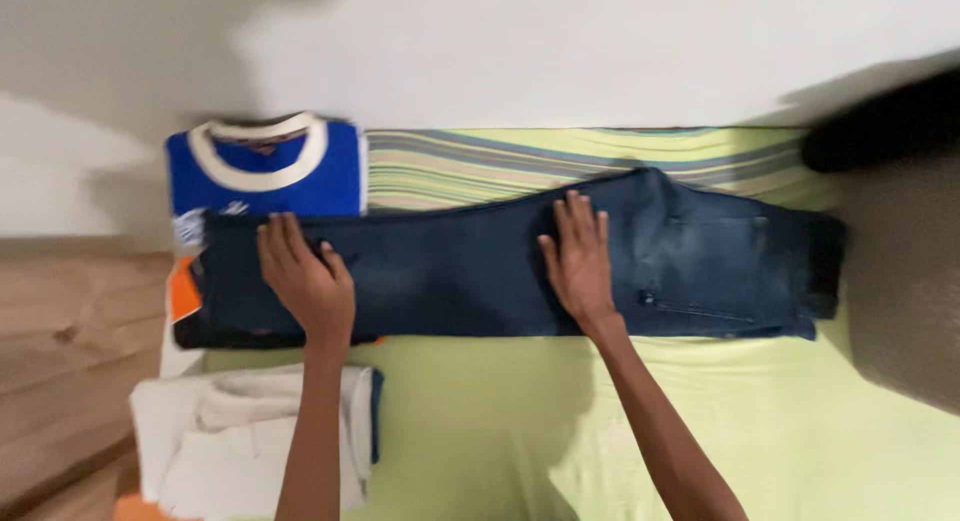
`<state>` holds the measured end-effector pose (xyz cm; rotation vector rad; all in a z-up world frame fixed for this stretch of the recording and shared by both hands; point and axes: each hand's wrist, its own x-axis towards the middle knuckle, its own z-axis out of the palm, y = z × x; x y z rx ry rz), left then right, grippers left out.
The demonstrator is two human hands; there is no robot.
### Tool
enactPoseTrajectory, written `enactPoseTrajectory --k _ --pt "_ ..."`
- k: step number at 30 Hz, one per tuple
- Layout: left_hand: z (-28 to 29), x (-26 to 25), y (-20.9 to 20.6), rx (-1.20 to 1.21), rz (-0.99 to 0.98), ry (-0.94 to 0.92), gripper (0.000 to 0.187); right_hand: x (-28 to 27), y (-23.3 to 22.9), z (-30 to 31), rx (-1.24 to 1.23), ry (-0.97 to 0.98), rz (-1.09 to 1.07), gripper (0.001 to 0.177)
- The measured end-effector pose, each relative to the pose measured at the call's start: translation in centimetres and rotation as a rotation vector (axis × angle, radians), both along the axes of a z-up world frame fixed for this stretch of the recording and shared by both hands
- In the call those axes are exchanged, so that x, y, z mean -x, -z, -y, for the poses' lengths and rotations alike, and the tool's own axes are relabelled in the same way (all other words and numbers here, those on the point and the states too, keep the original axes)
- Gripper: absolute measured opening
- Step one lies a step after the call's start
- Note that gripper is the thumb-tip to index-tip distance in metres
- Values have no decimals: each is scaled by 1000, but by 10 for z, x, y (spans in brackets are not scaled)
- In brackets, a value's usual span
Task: The person folds a pair of dark blue jeans on a bed. They smooth the fabric, align the legs, fold the jeans in half lengthwise, then fold them into a compact rectangle and place them on a stack of other folded clothes.
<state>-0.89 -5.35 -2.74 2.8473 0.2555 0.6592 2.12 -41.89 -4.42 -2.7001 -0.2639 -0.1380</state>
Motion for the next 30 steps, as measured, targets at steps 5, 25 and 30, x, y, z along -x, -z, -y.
enactPoseTrajectory --k 5,25,30 --pt "-63 16 -8 11 -42 -269 67 7 -6 -118 -64 -289 -27 61" --pt "-118 15 -92 673 -36 31 41 -8 -67 -256 -616 -235 -184 39" --pt "-43 -5 -139 786 -23 223 40 -11 -94 -242 -872 -64 -190 36"
